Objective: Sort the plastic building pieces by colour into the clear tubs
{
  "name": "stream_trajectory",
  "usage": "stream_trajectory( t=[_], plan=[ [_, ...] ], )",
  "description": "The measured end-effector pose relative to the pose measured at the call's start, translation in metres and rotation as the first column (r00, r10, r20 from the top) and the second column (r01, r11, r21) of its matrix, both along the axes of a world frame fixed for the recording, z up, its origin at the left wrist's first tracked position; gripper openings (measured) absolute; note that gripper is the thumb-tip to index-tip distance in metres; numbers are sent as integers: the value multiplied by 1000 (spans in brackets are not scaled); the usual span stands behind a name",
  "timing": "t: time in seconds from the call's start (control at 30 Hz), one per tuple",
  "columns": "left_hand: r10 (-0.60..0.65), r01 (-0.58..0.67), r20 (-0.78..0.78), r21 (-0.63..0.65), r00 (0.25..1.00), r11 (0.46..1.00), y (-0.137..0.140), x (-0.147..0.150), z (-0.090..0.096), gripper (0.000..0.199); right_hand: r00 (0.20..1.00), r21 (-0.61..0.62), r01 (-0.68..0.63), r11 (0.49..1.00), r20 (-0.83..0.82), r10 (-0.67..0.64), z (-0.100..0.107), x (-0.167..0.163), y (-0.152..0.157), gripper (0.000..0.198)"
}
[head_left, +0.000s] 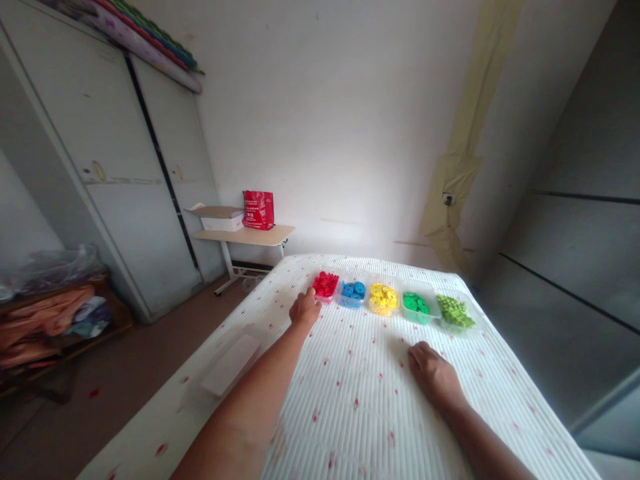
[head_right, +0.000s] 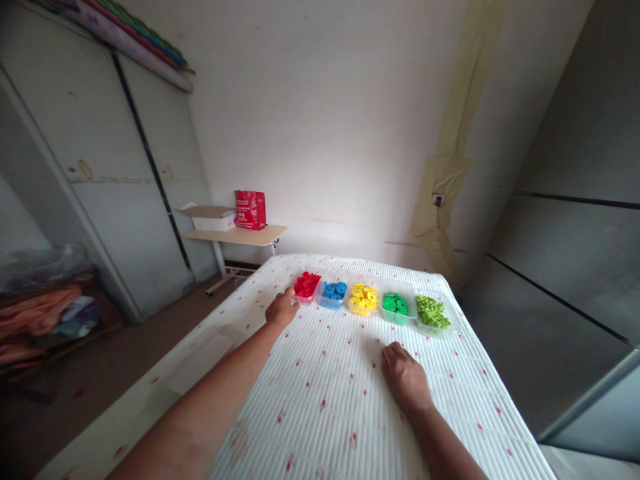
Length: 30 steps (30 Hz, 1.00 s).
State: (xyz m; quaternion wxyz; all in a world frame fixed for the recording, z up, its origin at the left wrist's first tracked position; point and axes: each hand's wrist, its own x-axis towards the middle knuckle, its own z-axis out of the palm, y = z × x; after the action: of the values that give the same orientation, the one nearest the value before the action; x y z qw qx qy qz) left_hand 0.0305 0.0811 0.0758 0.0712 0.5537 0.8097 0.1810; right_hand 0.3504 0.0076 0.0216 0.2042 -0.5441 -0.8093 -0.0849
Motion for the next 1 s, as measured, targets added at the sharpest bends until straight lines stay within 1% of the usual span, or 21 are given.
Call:
stream_trajectory(
  t=[0.1, 0.2, 0.27, 0.37, 0.53, 0.7, 0.8, 0.9, 1.0],
  plan=[
    [-5, 4, -15, -43, 1000, 999, 6, -1, 1, 35, 1000, 5, -4, 1000, 9, 4, 0, 0, 0, 23],
    [2, -4, -29, -74, 1000, 997, 7, -2, 3, 37, 1000, 11, -5, 1000, 14, 5, 1, 0, 0, 23],
    [7, -11, -45, -78, 999, 997, 3, -2, 4, 43, 1000, 17, -7, 1000, 13, 7, 1, 0, 0, 23],
    [-5, 0, -73, -75, 997, 997, -11, -3, 8, 49, 1000, 22, -10, 1000, 15, 10, 0, 1, 0, 23],
    [-58, 48, -117, -86, 991, 995, -52, -4, 11, 47, 1000, 7, -12, 1000, 25, 12, 0, 1, 0, 23],
    [-103, 95, -162, -57, 981, 994, -106, 1, 8, 43, 999, 11, -8, 1000, 31, 7, 0, 1, 1, 22],
    [-113, 98, -162, -100, 980, 990, -140, 8, 6, 39, 999, 20, -10, 1000, 46, 9, 0, 1, 1, 22],
    [-175, 159, -138, -119, 975, 980, -172, 20, 4, 38, 999, 27, -16, 999, 42, 15, 0, 2, 1, 22],
    [-244, 233, -108, -104, 964, 967, -195, 32, 2, 38, 999, 26, -21, 999, 24, 20, 1, 2, 0, 23]
  ],
)
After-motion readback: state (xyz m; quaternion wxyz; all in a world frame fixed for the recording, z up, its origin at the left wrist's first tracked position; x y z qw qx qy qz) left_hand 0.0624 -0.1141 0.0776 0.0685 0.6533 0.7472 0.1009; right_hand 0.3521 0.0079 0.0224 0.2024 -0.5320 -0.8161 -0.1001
